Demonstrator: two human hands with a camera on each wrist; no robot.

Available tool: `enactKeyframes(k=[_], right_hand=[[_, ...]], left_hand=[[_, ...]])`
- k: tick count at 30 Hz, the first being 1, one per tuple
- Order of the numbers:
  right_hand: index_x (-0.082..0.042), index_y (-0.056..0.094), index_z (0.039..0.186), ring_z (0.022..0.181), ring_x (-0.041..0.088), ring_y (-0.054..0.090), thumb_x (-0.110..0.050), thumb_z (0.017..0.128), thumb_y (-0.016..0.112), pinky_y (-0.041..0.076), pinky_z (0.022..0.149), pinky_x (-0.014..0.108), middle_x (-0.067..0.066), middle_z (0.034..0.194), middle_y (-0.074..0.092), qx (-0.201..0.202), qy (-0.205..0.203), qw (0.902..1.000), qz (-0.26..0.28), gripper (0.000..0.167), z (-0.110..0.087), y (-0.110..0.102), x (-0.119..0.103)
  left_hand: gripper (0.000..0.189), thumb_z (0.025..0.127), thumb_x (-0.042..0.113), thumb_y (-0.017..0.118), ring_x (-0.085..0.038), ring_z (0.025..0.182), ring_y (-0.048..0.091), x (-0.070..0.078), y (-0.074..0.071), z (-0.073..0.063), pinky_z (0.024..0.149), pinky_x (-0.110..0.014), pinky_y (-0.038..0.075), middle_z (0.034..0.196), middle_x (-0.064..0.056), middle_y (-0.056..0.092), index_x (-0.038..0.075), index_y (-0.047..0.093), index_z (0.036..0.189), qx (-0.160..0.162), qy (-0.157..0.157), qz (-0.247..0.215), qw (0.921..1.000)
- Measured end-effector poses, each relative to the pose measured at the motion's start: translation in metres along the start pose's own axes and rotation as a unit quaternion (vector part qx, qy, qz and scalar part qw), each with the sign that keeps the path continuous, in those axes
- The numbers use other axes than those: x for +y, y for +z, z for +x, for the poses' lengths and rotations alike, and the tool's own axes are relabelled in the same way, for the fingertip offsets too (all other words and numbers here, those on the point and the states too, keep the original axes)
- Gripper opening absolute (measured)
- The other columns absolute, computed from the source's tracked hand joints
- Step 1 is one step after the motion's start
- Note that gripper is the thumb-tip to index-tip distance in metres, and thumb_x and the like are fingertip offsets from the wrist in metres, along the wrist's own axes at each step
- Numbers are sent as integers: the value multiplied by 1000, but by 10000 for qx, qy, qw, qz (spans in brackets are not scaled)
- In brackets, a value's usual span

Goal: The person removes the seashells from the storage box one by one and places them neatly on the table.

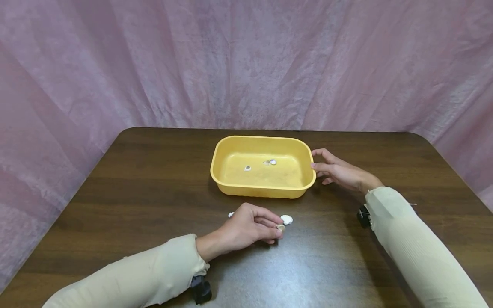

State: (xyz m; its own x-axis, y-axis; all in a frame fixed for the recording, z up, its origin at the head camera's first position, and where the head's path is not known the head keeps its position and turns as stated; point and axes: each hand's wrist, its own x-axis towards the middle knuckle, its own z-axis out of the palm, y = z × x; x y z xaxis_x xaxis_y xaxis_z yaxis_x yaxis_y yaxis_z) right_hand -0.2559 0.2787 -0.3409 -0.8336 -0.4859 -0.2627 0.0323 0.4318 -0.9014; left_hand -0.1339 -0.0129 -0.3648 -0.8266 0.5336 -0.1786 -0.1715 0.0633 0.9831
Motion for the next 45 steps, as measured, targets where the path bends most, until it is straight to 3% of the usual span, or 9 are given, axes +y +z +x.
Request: enactKeyframes(k=[8,20,28,37,45], right_hand=[[-9,19,146,112,28,52,-31,105,47,42,88,40,16,121,51,12,10,10000,-15,54,-1,0,1],[-8,19,146,108,25,53,-29,105,47,42,85,39,15,118,53,25,-67,10000,69,54,0,1,1],[-8,20,146,108,25,53,-30,106,47,42,85,38,15,118,53,33,-12,10000,28,53,1,1,2],[-8,20,146,107,24,53,-30,105,47,42,86,39,14,117,54,16,-27,10000,7,53,-1,1,1],[-7,21,145,108,24,54,-31,106,46,42,86,39,15,118,54,20,-17,10000,-66,53,0,0,2]], left_hand=[[21,86,-9,72,-18,78,72,-7,14,6,70,-30,60,89,-21,73,-13,69,107,-96,-289,-444,9985],[20,87,-12,69,-19,72,71,-13,22,8,67,-32,60,88,-22,72,-12,68,107,126,-752,-703,9946],[16,87,-10,70,-18,72,71,-14,22,6,66,-31,60,88,-19,73,-13,69,103,139,-727,-397,9965],[8,85,-8,73,-16,62,69,-10,22,7,58,-28,59,76,-15,72,-10,69,91,198,-590,132,9980],[8,84,-9,73,-20,57,69,-10,24,7,54,-29,58,71,-14,69,-7,67,90,372,-530,420,9970]])
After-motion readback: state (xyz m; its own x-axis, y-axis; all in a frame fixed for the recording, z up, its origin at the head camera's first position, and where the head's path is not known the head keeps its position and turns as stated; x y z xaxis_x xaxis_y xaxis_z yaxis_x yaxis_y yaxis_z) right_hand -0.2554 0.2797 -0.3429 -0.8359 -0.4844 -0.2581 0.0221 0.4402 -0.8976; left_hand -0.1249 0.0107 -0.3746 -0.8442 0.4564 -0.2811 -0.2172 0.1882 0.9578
